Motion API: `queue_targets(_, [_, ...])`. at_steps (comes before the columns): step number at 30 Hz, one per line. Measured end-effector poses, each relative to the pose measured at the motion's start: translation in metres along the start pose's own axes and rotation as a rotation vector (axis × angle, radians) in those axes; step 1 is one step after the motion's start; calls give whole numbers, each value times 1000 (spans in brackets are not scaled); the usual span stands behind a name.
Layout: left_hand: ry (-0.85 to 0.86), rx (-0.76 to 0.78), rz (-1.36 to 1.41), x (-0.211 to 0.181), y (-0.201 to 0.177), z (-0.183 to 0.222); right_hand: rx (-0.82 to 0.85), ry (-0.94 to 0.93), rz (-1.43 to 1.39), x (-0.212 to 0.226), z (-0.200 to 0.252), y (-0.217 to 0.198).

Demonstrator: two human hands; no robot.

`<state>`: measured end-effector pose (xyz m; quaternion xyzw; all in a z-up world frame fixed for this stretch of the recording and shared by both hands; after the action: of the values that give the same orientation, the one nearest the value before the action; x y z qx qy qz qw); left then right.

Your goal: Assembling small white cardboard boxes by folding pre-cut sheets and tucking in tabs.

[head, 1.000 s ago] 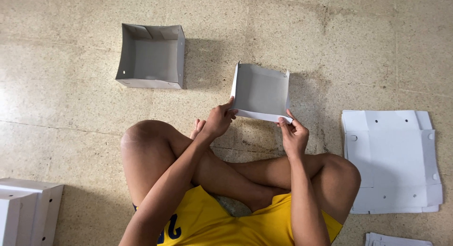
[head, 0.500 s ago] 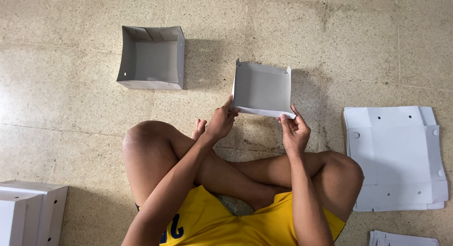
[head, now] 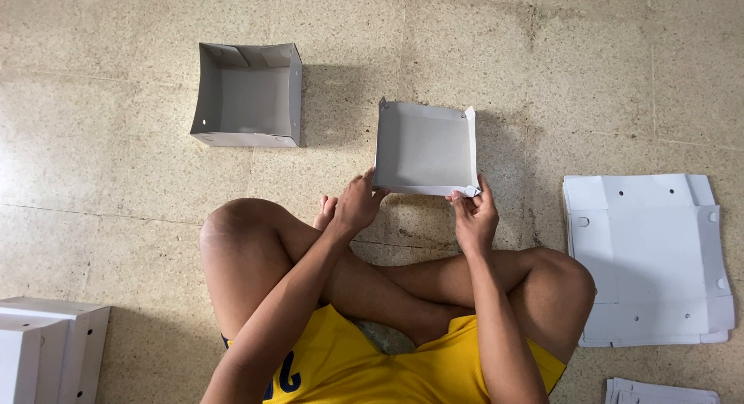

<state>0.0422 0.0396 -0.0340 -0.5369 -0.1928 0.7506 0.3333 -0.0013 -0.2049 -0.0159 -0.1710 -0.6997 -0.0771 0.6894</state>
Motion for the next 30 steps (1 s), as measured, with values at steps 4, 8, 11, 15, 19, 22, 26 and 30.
queue_targets(4, [15, -49, -28, 14, 10, -6, 58, 103, 212, -33, -2, -7])
queue_targets(8, [46, -75, -148, 18, 14, -8, 31, 100, 474, -33, 0, -9])
queue_targets(11, [66, -81, -181, 24, 19, -13, 43, 112, 491, -36, 0, -9])
queue_targets(15, [4, -65, -255, 40, 34, -25, 64, 179, 463, -60, 3, -10])
queue_targets(19, [19, -43, -281, 45, 42, -27, 81, 144, 655, -60, 2, -10])
queue_targets(22, [113, -22, -326, 43, 47, -27, 170, 163, 672, -38, 7, -6])
queue_targets(26, [112, 5, -424, 49, 54, -39, 189, 138, 683, -31, 5, -5])
queue_targets(30, [42, -17, -263, 50, 49, -35, 169, 161, 647, -28, 9, -5])
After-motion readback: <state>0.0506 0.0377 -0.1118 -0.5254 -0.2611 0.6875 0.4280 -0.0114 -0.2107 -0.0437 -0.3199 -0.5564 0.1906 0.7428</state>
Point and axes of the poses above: each hand's wrist, its own z-axis away from the middle knuckle, its own y-axis out of the palm, x = y × z, the point moved 3 cm from there along -z, towards the middle knuckle, and after that the axes turned 2 degrees about -x, right-handed, at the moved point
